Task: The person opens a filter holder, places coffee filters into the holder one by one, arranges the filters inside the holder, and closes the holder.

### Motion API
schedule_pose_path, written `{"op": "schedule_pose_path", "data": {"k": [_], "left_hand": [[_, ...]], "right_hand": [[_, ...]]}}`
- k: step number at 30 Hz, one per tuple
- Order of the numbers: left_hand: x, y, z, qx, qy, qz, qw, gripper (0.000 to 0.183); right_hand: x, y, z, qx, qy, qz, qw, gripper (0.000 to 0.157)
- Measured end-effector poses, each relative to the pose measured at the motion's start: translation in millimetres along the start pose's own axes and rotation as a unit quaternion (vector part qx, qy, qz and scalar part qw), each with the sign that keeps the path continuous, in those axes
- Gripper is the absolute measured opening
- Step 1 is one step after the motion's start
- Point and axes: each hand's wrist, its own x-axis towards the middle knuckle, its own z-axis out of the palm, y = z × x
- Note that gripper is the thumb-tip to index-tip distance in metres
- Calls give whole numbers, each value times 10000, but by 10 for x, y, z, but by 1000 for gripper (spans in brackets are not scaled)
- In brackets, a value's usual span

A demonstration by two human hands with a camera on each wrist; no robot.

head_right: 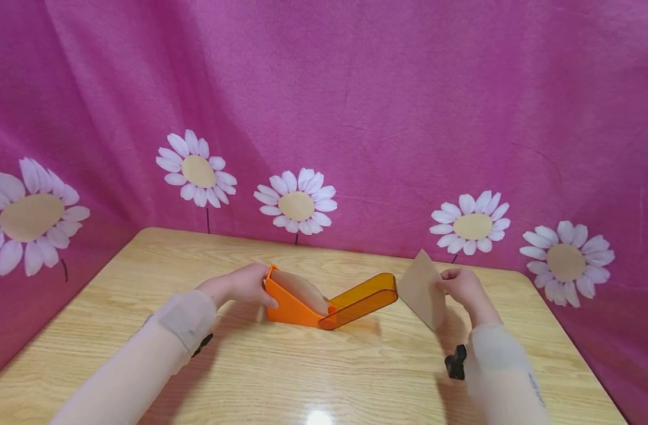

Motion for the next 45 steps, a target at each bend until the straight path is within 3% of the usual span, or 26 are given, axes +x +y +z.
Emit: {"op": "schedule_pose_path", "data": {"k": [10, 21, 26, 35, 45], "left_hand": [[-20, 11, -6, -94, -28, -57, 9999, 34], [1, 3, -5, 2, 21, -32, 10000, 34], [10, -2, -5, 35, -6, -28, 10000, 34], [33, 1, -4, 167, 36, 111, 9998, 32], [17, 9, -7, 96, 52, 70, 9999, 31]], "right_hand": [[-1, -287, -136, -450, 458, -404, 9971, 36], [-74, -604, -199, -262, 972, -999, 9899, 33], [-134, -809, -220, 103, 981, -1230, 9875, 33], [-259, -1161, -200, 164, 1207, -1715, 9776, 28], [-333, -1476, -94, 362, 915, -1885, 9771, 28]]}}
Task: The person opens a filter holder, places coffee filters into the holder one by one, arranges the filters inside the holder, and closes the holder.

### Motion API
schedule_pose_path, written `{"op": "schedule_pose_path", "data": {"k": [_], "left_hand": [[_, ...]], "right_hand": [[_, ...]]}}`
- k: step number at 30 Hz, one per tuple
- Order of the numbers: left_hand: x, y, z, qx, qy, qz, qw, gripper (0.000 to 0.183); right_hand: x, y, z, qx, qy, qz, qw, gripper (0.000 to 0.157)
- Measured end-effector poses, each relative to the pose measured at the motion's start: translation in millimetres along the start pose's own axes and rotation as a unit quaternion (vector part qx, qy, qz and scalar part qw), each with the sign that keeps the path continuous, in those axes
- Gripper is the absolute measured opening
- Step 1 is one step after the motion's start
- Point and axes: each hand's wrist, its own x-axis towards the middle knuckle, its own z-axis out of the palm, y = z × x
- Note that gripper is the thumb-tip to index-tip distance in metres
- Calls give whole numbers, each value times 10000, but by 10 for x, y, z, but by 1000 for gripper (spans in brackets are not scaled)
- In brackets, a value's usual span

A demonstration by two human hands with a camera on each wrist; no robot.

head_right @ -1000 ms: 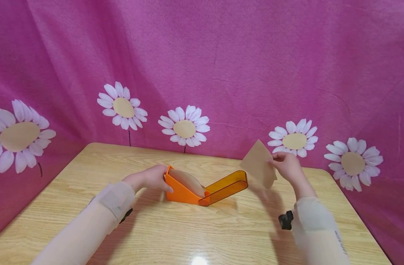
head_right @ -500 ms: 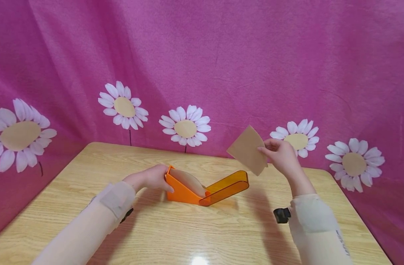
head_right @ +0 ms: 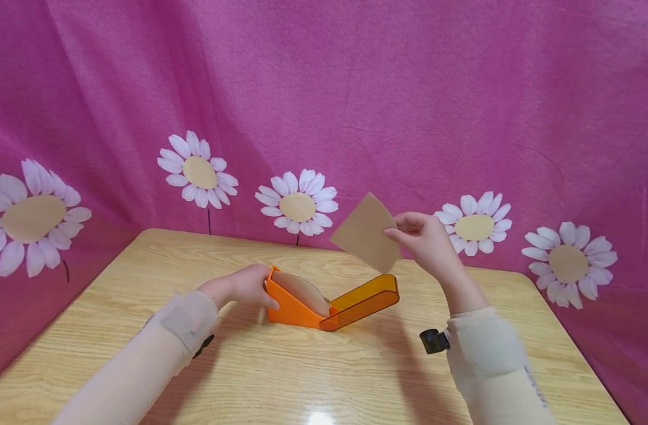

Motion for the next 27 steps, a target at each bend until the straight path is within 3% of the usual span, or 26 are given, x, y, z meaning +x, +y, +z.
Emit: {"op": "schedule_pose_path", "data": {"k": [14, 27], "left_hand": [[2, -18, 17, 4, 3, -32, 10000, 34], [3, -19, 0, -23, -3, 35, 10000, 34]], "right_hand": [[1, -188, 312, 153, -574, 72, 9982, 24], [41, -183, 615, 44, -813, -241, 9964, 17]]}}
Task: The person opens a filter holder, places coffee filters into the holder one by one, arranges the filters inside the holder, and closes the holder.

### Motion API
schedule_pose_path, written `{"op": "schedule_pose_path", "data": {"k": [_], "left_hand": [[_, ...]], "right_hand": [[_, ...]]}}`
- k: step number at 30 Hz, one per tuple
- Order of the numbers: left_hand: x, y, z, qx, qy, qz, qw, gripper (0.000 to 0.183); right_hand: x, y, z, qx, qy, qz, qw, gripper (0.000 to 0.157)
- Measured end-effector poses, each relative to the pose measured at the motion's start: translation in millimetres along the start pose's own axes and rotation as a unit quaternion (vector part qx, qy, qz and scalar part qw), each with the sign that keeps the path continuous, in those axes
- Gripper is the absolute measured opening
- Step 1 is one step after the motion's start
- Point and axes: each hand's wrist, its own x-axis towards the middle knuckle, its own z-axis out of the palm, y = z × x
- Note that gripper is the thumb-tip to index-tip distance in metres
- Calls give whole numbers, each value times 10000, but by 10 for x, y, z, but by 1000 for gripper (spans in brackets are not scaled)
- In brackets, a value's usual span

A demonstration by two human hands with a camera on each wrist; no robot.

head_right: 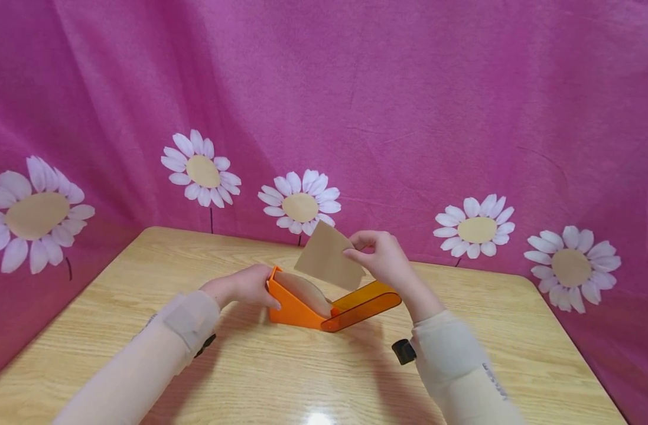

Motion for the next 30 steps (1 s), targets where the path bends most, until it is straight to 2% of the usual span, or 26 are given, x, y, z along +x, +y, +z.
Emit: {"op": "schedule_pose_path", "data": {"k": [12, 30], "left_hand": [[9, -10, -10, 49, 14, 1, 10000, 31], [4, -9, 4, -41, -59, -91, 9999, 38]], "right_hand": [[76, 61, 281, -176, -211, -137, 9995, 9], [86, 92, 454, -254, -438, -146, 9986, 11]]}}
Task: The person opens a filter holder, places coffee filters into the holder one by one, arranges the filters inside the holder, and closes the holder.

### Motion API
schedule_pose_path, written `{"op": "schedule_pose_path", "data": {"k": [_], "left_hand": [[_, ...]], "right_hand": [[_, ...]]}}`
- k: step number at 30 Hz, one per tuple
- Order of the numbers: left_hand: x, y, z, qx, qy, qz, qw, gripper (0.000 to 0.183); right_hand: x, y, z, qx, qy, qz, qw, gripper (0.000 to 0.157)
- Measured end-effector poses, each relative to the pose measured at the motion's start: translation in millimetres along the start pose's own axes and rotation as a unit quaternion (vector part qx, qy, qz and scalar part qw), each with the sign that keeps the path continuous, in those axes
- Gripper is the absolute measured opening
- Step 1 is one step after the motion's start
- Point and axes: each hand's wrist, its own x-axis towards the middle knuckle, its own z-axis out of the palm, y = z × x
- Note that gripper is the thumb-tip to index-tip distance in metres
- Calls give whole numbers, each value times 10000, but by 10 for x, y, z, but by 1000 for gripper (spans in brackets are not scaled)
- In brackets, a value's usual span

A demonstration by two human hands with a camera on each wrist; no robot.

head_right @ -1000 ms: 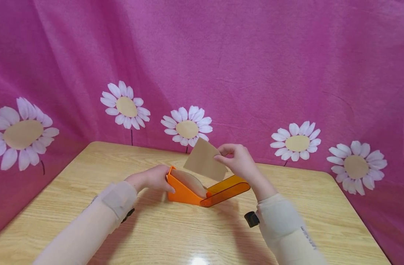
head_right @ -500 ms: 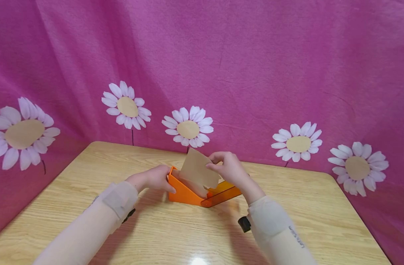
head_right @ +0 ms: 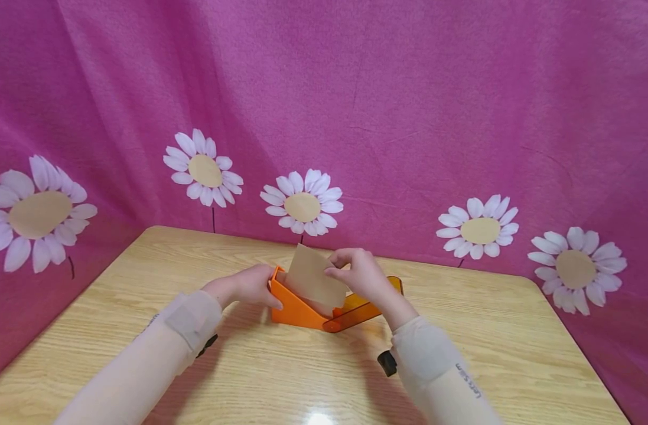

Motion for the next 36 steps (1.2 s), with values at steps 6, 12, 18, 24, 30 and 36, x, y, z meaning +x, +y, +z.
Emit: {"op": "schedule_pose_path", "data": {"k": [6, 12, 18, 24, 30, 36], "left_hand": [[1, 0, -1, 31, 2, -26, 10000, 37], [1, -9, -6, 48, 34, -2, 10000, 38], [8, -11, 0, 159, 60, 105, 9998, 36], [10, -4, 0, 183, 52, 73, 9998, 35], [10, 6, -4, 172, 72, 68, 9998, 34], [5, -4, -1, 125, 70, 49, 9999, 36]], "right_hand": [[-1, -12, 42, 1, -26, 63, 10000, 11], [13, -2, 111, 93, -82, 27, 9999, 9], [29, 28, 213, 19, -134, -106, 9999, 6], [35, 39, 302, -96, -193, -311, 9993, 4], [31, 44, 382, -55, -330, -304, 9990, 4], [32, 56, 445, 8, -487, -252, 9985, 5]]}}
